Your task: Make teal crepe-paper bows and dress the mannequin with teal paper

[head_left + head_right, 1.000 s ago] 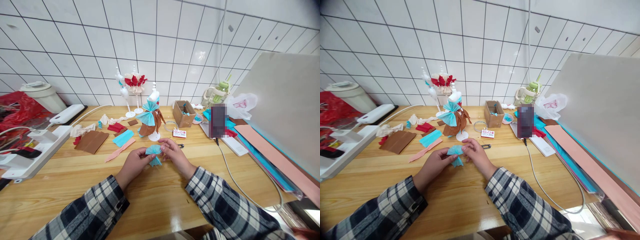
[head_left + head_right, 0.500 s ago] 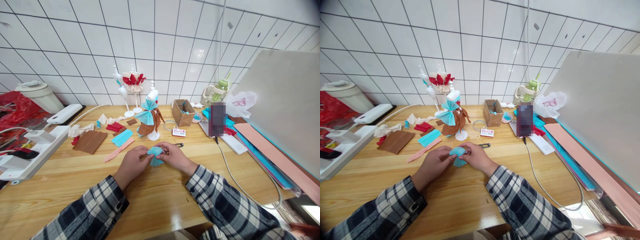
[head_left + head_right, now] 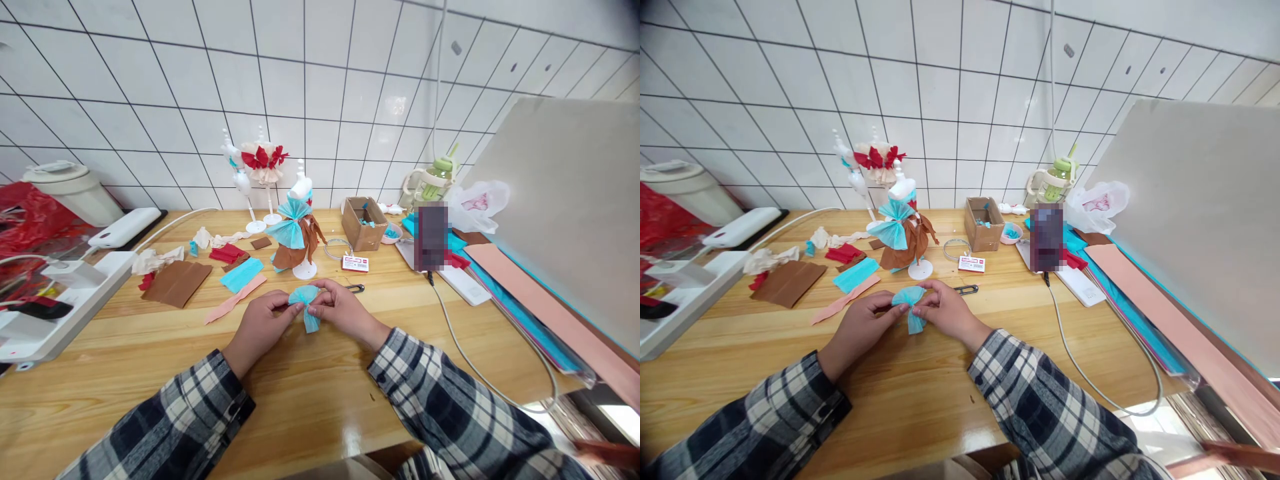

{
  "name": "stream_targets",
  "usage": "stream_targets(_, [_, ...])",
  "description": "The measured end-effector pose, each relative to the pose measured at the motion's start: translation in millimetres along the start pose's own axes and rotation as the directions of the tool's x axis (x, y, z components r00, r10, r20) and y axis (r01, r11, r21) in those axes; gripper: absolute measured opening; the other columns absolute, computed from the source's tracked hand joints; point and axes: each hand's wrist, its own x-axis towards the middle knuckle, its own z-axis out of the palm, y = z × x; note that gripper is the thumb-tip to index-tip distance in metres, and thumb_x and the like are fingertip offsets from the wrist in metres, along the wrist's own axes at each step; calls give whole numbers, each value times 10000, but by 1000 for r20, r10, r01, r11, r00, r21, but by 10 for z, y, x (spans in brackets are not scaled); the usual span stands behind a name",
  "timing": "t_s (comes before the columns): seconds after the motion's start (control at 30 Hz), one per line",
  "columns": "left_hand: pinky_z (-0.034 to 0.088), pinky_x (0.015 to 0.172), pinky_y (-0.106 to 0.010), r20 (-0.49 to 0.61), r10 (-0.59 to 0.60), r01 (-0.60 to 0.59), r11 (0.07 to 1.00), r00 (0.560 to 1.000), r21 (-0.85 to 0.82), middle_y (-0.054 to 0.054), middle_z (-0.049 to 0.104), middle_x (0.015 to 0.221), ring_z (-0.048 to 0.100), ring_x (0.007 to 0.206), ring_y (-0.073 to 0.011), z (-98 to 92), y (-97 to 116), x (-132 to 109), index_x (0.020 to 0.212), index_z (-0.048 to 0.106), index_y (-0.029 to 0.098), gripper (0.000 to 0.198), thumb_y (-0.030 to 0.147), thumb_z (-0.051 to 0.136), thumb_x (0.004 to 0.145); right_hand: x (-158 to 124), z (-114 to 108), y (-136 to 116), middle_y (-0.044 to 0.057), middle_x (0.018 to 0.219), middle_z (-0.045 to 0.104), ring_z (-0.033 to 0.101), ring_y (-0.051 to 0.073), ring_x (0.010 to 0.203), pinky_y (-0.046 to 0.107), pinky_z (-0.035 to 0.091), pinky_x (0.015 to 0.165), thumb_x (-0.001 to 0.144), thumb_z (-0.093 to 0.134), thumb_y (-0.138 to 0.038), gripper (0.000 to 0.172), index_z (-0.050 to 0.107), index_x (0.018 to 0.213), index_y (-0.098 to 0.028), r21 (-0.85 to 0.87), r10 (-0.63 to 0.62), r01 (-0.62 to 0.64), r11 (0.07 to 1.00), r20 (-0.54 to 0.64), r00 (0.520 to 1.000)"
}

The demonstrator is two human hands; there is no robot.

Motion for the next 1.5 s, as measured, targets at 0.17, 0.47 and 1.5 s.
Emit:
stream_targets(0.17, [452,610,-248,27,-6,8,998,1000,-63,-18,666,703,587,666,-171,-12,-3,12,743,712,197,301,478,608,766,-27,-49,-38,-45,691,672,636,129,637,247,501,611,587,821,-368,514,567,1002,-202,39,104,-106,994,53,993])
stream_targets(0.47, [471,610,-245,15,-110,111,978,994,-177,-17,706,729,615,670,-176,7,8,6,762,717,178,312,479,634,749,-2,8,-37,-17,706,665,609,115,617,241,480,599,563,824,-422,393,633,790,-165,72,42,-38,997,-47,998])
stream_targets(1.5, [502,847,-392,-378,-146,198,975,914,103,-77,672,1136,621,1044,-288,350,-302,824,1201,566,238,558,465,709,712,608,-105,-1148,-41,668,597,551,104,599,230,444,565,622,799,-342,343,505,736,-205,49,-407,418,907,-148,901])
